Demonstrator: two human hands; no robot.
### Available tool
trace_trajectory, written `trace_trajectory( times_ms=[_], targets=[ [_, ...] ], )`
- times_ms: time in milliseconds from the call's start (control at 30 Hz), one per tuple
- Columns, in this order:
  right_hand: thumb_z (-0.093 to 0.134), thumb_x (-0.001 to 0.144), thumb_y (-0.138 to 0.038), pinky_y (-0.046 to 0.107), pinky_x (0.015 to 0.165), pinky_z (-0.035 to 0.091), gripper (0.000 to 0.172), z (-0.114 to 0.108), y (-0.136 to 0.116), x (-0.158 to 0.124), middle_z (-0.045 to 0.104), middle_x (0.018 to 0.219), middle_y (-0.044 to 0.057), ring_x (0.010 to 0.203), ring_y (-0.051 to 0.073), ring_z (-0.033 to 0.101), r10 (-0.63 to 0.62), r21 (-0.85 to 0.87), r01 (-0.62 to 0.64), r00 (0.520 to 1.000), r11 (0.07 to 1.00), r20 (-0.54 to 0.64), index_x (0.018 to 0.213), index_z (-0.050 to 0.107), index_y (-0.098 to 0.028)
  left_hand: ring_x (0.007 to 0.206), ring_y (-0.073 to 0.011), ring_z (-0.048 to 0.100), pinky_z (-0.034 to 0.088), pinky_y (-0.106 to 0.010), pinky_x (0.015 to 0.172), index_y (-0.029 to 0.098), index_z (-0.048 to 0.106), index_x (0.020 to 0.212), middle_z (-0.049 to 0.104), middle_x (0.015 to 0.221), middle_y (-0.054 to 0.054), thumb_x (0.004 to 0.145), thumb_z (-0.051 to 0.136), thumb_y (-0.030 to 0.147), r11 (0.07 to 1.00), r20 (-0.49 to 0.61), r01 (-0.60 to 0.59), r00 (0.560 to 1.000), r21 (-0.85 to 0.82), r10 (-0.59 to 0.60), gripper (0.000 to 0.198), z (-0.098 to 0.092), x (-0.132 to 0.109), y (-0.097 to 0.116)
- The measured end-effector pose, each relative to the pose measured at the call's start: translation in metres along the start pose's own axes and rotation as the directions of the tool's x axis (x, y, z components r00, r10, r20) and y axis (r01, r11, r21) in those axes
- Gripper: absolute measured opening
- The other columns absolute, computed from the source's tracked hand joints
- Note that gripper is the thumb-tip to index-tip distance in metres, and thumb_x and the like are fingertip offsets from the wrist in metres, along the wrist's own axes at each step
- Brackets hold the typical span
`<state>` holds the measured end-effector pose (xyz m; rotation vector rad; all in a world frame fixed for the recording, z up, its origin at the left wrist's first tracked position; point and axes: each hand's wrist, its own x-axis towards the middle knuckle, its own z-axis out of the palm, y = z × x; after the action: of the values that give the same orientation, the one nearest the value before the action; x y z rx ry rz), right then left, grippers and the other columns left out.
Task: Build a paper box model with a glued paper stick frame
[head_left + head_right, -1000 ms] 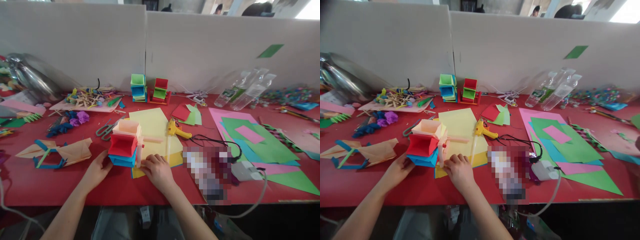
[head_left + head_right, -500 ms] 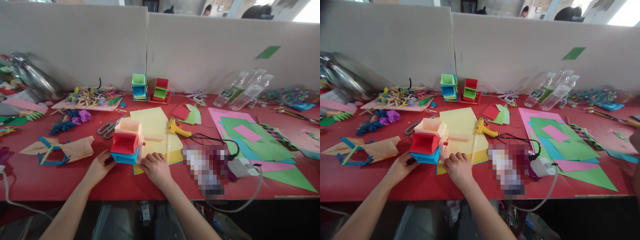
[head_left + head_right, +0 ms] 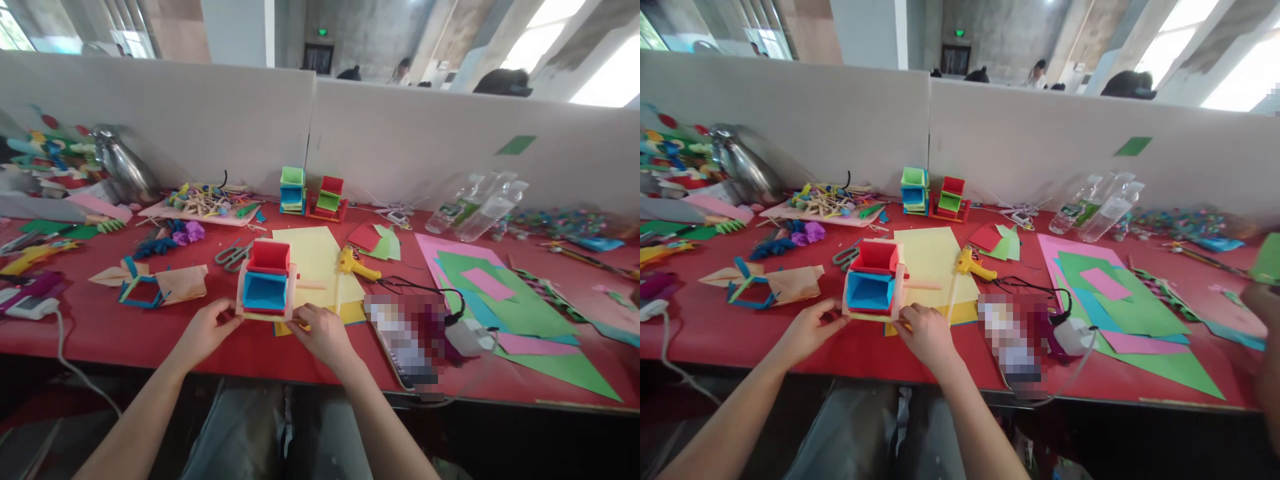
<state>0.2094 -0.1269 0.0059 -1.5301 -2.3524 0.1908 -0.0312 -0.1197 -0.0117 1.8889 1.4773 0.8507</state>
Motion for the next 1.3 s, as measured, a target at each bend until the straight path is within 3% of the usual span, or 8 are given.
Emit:
trace_trajectory(
  times_ms=[300, 467, 600, 800, 1033, 1133, 1233, 1300],
  targets=[
    [0.059, 0.081, -0.029, 0.023, 0.061, 0.037, 0.009, 0.036, -0.042, -0.033, 0.066, 0.078, 0.000, 0.072, 0.015, 0.059, -0.047, -0.043, 0.042, 0.990, 0.998, -0.131, 0.080, 0.063, -0.022, 0.069, -0.0176, 0.061, 0.047, -0.026, 0.063, 0.020, 0.060, 0.077, 0.065, 0.075, -0.001, 0.076, 0.053, 0.038, 1.000, -0.130, -0.012, 0.991, 0.014, 0.014, 0.019, -0.003, -0.061, -0.025],
    [0.057, 0.082, -0.029, 0.025, 0.067, 0.038, 0.012, 0.060, -0.047, -0.052, 0.063, 0.080, 0.002, 0.080, 0.017, 0.055, -0.068, -0.084, 0.049, 0.969, 0.995, -0.239, 0.075, 0.063, -0.022, 0.067, -0.0176, 0.060, 0.048, -0.028, 0.064, 0.019, 0.057, 0.070, 0.061, 0.069, -0.001, 0.076, 0.054, 0.034, 0.998, -0.200, -0.065, 0.978, 0.001, 0.064, 0.016, 0.012, -0.070, -0.048],
    [0.059, 0.081, -0.027, 0.026, 0.067, 0.038, 0.010, 0.067, -0.044, -0.052, 0.061, 0.078, 0.002, 0.078, 0.018, 0.052, -0.077, -0.095, 0.051, 0.951, 0.994, -0.300, 0.074, 0.063, -0.021, 0.080, -0.0194, 0.061, 0.049, -0.032, 0.075, 0.019, 0.055, 0.092, 0.063, 0.084, -0.004, 0.076, 0.055, 0.032, 0.997, -0.277, -0.083, 0.958, -0.009, 0.077, 0.021, 0.024, -0.072, -0.052],
    [0.061, 0.080, -0.025, 0.026, 0.065, 0.036, 0.009, 0.068, -0.037, -0.048, 0.059, 0.073, 0.002, 0.073, 0.017, 0.051, -0.116, -0.093, 0.091, 0.937, 0.992, -0.328, 0.071, 0.061, -0.021, 0.092, -0.0255, 0.060, 0.049, -0.043, 0.081, 0.017, 0.052, 0.101, 0.063, 0.097, -0.010, 0.076, 0.058, 0.036, 0.989, -0.477, -0.099, 0.868, 0.109, 0.139, 0.031, 0.046, -0.081, -0.054],
    [0.058, 0.081, -0.024, 0.026, 0.065, 0.036, 0.009, 0.068, -0.031, -0.050, 0.058, 0.074, 0.002, 0.074, 0.017, 0.051, -0.131, -0.052, 0.120, 0.932, 0.991, -0.338, 0.073, 0.060, -0.021, 0.081, -0.0215, 0.064, 0.053, -0.037, 0.073, 0.019, 0.053, 0.105, 0.065, 0.091, -0.008, 0.083, 0.051, 0.036, 0.972, -0.525, -0.127, 0.823, 0.198, 0.215, 0.028, 0.052, -0.074, -0.062],
    [0.059, 0.080, -0.023, 0.026, 0.065, 0.035, 0.009, 0.067, -0.030, -0.050, 0.057, 0.073, 0.002, 0.074, 0.017, 0.051, -0.128, -0.043, 0.120, 0.934, 0.992, -0.335, 0.071, 0.059, -0.021, 0.092, -0.0240, 0.061, 0.052, -0.039, 0.077, 0.016, 0.046, 0.116, 0.061, 0.103, -0.011, 0.080, 0.056, 0.034, 0.963, -0.573, -0.115, 0.784, 0.245, 0.239, 0.042, 0.057, -0.080, -0.057],
    [0.061, 0.078, -0.023, 0.026, 0.064, 0.034, 0.009, 0.066, -0.031, -0.050, 0.057, 0.072, 0.001, 0.072, 0.016, 0.050, -0.129, -0.046, 0.120, 0.936, 0.992, -0.329, 0.070, 0.059, -0.021, 0.105, -0.0255, 0.054, 0.047, -0.041, 0.087, 0.014, 0.046, 0.115, 0.055, 0.110, -0.014, 0.076, 0.061, 0.024, 0.919, -0.668, -0.200, 0.636, 0.340, 0.386, 0.042, 0.069, -0.096, -0.044],
    [0.062, 0.078, -0.023, 0.026, 0.064, 0.034, 0.008, 0.066, -0.031, -0.049, 0.058, 0.072, 0.001, 0.072, 0.016, 0.050, -0.133, -0.041, 0.127, 0.937, 0.991, -0.324, 0.070, 0.059, -0.021, 0.102, -0.0214, 0.055, 0.047, -0.034, 0.085, 0.017, 0.052, 0.108, 0.058, 0.104, -0.010, 0.077, 0.058, 0.017, 0.816, -0.505, -0.356, 0.652, 0.454, 0.566, 0.032, 0.078, -0.106, -0.034]
  ],
)
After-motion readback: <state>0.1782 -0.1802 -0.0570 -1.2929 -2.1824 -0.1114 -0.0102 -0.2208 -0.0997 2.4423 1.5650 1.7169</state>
